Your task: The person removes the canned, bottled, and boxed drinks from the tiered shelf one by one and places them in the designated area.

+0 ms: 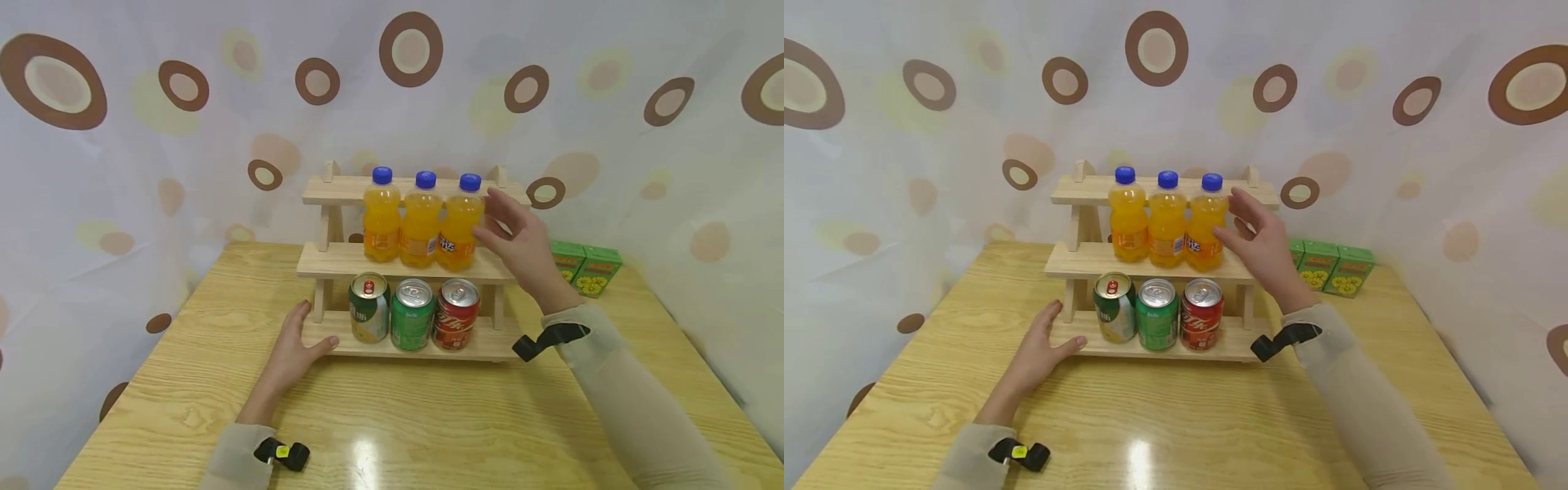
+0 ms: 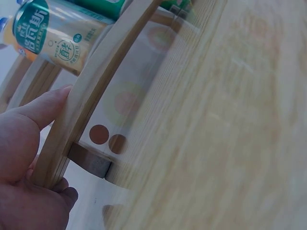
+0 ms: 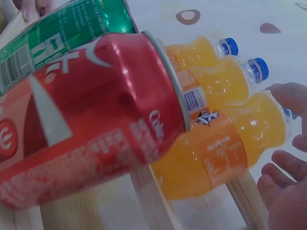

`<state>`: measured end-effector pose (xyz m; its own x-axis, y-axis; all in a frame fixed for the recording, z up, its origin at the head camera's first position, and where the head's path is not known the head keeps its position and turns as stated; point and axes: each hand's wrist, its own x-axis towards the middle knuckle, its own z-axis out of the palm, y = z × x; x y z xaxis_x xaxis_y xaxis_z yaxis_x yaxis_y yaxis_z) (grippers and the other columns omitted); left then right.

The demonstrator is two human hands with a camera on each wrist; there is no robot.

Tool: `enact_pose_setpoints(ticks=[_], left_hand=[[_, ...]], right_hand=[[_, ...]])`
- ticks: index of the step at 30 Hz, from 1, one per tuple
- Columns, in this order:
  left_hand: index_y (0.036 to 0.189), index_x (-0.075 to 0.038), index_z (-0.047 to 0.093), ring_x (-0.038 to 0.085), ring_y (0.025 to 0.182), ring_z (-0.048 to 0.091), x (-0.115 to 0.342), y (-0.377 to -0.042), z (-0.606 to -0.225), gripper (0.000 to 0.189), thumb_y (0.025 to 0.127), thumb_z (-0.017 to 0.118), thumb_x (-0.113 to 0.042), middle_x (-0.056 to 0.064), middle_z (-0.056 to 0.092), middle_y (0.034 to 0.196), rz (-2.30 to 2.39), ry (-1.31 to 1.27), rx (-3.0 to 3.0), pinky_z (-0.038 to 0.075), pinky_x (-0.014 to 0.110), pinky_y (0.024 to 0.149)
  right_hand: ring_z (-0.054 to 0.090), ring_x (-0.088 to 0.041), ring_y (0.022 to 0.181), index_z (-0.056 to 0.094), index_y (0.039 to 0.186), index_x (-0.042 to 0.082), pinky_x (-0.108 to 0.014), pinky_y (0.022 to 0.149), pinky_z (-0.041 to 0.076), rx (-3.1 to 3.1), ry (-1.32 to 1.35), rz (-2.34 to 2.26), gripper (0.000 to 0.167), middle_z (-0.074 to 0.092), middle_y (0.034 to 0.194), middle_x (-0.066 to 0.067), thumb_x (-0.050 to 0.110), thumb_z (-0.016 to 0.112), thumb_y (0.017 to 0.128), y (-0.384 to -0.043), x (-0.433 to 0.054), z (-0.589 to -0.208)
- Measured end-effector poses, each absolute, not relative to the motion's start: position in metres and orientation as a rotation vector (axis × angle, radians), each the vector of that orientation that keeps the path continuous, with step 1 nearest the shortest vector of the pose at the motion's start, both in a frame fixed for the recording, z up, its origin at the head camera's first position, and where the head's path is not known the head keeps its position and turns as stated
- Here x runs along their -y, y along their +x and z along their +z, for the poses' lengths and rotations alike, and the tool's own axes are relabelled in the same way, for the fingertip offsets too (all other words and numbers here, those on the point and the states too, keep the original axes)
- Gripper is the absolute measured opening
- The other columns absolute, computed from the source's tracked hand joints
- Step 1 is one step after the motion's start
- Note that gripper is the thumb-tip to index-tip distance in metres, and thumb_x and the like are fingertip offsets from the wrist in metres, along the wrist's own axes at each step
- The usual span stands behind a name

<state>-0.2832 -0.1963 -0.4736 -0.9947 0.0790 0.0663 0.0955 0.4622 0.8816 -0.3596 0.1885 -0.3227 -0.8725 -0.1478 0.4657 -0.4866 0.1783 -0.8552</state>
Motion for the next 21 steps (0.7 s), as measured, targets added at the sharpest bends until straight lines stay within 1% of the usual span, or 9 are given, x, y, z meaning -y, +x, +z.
enact_pose_setpoints(ticks=[4,8,11,13,16,21], left_hand=[[0.156,0.0,0.018,0.034,0.148,0.011,0.196,-0.283,-0.474,0.099,0.087,0.077,-0.039,0.015,0.012,0.162,-1.618,-0.155,2.671,0.017,0.053,0.117],[0.156,0.0,0.018,0.034,0.148,0.011,0.197,-0.283,-0.474,0.1,0.086,0.077,-0.041,0.016,0.011,0.162,-1.615,-0.159,2.674,0.016,0.054,0.117],[0.156,0.0,0.018,0.034,0.148,0.011,0.197,-0.283,-0.474,0.1,0.086,0.077,-0.041,0.016,0.011,0.162,-1.608,-0.161,2.674,0.017,0.054,0.117],[0.156,0.0,0.018,0.034,0.148,0.012,0.197,-0.282,-0.474,0.099,0.087,0.077,-0.041,0.015,0.012,0.162,-1.604,-0.16,2.672,0.017,0.053,0.117],[0.156,0.001,0.018,0.034,0.148,0.012,0.196,-0.282,-0.474,0.099,0.087,0.077,-0.039,0.015,0.011,0.162,-1.613,-0.165,2.666,0.017,0.052,0.117],[0.156,0.0,0.018,0.034,0.148,0.012,0.196,-0.282,-0.473,0.099,0.087,0.077,-0.04,0.015,0.011,0.163,-1.618,-0.163,2.669,0.016,0.053,0.117]], right_hand=[[0.044,-0.025,0.135,0.039,0.152,0.013,-0.041,0.112,0.035,2.215,0.606,1.768,0.071,0.047,0.148,-0.009,0.014,0.074,0.091,-0.367,-0.178,-0.319],[0.049,-0.025,0.131,0.035,0.154,0.02,-0.039,0.108,0.04,2.262,0.577,1.782,0.075,0.051,0.145,-0.009,0.019,0.075,0.09,-0.372,-0.169,-0.323],[0.054,-0.026,0.126,0.034,0.154,0.023,-0.038,0.104,0.045,2.253,0.584,1.774,0.076,0.054,0.141,-0.009,0.017,0.074,0.09,-0.376,-0.165,-0.327],[0.054,-0.026,0.126,0.033,0.155,0.024,-0.038,0.103,0.045,2.246,0.6,1.75,0.076,0.055,0.14,-0.009,0.016,0.073,0.091,-0.378,-0.165,-0.329],[0.053,-0.025,0.127,0.029,0.156,0.025,-0.039,0.105,0.044,2.265,0.576,1.714,0.08,0.055,0.141,-0.009,0.02,0.074,0.091,-0.376,-0.166,-0.33],[0.052,-0.025,0.127,0.025,0.157,0.022,-0.04,0.107,0.042,2.294,0.485,1.719,0.085,0.055,0.14,-0.012,0.023,0.075,0.089,-0.372,-0.168,-0.327]])
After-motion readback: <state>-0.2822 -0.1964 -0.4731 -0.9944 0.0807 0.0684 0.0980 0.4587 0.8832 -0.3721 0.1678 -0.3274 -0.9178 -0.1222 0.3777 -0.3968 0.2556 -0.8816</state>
